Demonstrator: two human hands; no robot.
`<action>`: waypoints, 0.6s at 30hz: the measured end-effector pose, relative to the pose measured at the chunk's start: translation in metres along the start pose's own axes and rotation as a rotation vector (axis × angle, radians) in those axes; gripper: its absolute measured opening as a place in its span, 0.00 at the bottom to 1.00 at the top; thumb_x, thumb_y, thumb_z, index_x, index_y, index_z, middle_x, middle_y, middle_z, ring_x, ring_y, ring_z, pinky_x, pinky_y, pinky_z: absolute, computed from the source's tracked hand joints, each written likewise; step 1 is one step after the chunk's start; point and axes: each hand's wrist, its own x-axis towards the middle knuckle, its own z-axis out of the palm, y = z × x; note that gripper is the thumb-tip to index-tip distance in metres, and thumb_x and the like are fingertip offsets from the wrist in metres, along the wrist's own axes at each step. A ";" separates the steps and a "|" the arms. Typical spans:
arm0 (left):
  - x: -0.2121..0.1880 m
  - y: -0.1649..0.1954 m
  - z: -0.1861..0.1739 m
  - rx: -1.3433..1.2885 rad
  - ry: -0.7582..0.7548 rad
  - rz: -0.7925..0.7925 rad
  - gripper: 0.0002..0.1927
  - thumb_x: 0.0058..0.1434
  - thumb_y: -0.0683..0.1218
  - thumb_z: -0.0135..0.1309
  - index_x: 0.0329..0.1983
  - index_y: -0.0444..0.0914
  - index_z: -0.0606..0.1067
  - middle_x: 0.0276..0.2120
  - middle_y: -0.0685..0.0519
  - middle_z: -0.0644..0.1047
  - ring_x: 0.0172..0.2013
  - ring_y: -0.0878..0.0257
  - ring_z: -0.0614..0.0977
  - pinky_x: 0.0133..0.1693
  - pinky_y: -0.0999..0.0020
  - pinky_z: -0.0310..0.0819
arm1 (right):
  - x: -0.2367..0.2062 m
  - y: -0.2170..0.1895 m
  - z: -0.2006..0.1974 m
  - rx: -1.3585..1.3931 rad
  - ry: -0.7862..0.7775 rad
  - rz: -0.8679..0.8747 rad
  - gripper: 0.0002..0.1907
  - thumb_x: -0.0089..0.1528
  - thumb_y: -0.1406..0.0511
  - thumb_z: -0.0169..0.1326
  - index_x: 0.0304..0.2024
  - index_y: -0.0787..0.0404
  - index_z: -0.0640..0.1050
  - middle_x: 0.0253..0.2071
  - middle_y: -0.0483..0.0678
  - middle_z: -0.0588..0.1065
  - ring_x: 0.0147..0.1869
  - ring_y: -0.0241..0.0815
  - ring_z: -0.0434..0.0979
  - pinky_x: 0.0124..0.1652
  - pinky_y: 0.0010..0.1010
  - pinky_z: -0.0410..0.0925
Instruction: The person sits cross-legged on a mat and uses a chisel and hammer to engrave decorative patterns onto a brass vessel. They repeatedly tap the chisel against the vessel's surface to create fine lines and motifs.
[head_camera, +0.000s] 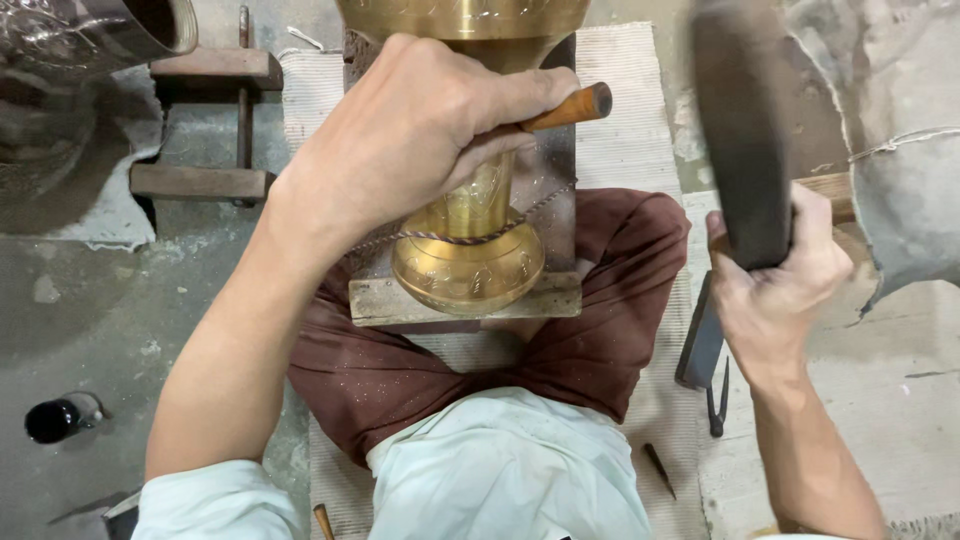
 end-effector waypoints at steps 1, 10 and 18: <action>-0.001 0.000 0.001 -0.001 0.014 0.009 0.21 0.67 0.43 0.65 0.62 0.37 0.78 0.31 0.43 0.79 0.32 0.45 0.81 0.35 0.54 0.73 | 0.005 -0.005 -0.001 0.091 0.010 0.064 0.15 0.63 0.72 0.64 0.48 0.70 0.73 0.29 0.52 0.74 0.31 0.41 0.72 0.35 0.31 0.68; -0.022 0.001 0.015 -0.001 0.256 -0.082 0.17 0.65 0.42 0.69 0.54 0.36 0.77 0.31 0.44 0.79 0.33 0.48 0.82 0.36 0.57 0.75 | 0.043 -0.039 -0.037 -0.257 -0.151 -0.280 0.15 0.68 0.73 0.65 0.51 0.71 0.72 0.33 0.58 0.75 0.34 0.48 0.78 0.35 0.35 0.70; -0.040 0.009 0.052 -0.091 0.632 -0.249 0.16 0.69 0.38 0.68 0.56 0.32 0.76 0.39 0.47 0.83 0.36 0.62 0.88 0.39 0.72 0.81 | 0.092 -0.086 -0.063 -0.469 -0.356 -0.433 0.23 0.60 0.80 0.60 0.57 0.72 0.73 0.39 0.59 0.76 0.41 0.53 0.80 0.40 0.37 0.72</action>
